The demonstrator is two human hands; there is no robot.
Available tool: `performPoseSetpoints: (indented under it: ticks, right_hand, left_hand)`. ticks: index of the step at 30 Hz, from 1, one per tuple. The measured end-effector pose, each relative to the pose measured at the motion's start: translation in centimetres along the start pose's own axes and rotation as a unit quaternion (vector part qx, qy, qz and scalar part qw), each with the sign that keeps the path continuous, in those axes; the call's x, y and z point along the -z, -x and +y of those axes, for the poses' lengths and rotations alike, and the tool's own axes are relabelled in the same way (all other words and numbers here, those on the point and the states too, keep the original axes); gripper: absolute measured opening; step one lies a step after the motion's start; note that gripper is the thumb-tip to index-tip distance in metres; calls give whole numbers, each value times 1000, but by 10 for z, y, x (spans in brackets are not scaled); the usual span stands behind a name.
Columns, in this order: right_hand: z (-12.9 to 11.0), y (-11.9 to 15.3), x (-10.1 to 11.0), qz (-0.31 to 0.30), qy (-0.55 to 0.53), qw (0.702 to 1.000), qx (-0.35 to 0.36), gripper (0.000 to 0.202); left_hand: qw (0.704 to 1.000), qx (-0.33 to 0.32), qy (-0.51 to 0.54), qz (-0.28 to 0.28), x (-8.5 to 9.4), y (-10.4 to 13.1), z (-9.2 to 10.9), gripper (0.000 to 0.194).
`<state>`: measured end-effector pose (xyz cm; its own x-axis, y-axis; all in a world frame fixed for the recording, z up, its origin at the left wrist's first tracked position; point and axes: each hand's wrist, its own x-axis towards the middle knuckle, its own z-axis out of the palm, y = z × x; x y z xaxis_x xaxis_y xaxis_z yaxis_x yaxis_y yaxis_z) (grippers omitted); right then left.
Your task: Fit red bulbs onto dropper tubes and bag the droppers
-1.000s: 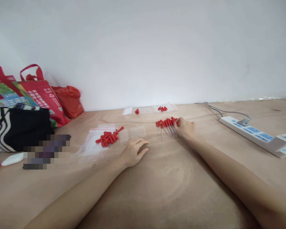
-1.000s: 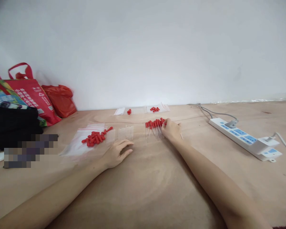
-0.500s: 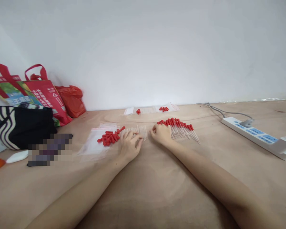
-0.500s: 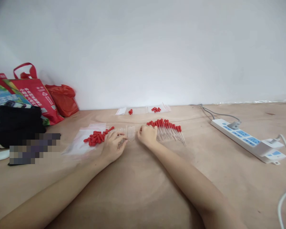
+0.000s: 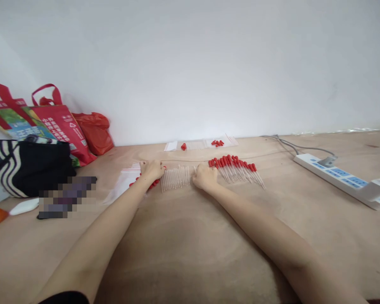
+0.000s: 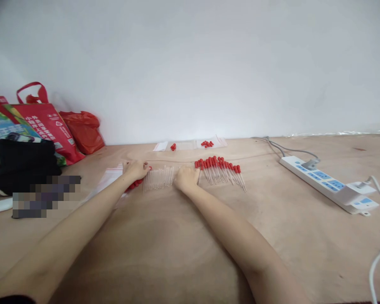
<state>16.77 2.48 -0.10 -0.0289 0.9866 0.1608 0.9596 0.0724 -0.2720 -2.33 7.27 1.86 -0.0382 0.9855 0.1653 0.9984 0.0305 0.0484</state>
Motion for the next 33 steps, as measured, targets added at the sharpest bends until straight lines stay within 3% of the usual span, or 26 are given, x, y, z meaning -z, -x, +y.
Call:
performPoseSetpoints:
  ticks: [3,7,10,12,16,18,20,24,27,33]
  right_hand:
    - [6,10,1,4,29,999,39,26]
    - [22,26,-1,56,64,990,113,26]
    - [44,38,-1,110,59,977,172,30]
    - [61,44,0,143,44,967,208,30]
    - [87,57,5,179,6,951,251,22]
    - [92,63,8,182,-7,947,266,22]
    - [91,66,11,180,-14,942,284,24]
    - [85,68,12,174,-17,932,317,24]
    - [83,67,12,166,-25,931,325,23]
    - [84,67,13,162,-34,931,327,24]
  left_hand:
    - [1000,-16,1,17,-2,-11,4,21]
    - [994,-48,23,94,5,-6,15,30]
    - [960,-149,167,167,6,16,30,32]
    - [928,-201,276,152,2,39,41,25]
    - [870,-245,427,30,-12,84,54,17]
    - [876,-279,392,-16,-16,98,55,13]
    - [889,-307,339,-25,-16,104,53,13]
    - [900,-314,302,-2,-14,103,53,33]
    - [906,-319,277,7,-15,102,58,17]
    - [916,-304,258,42,-16,104,60,15]
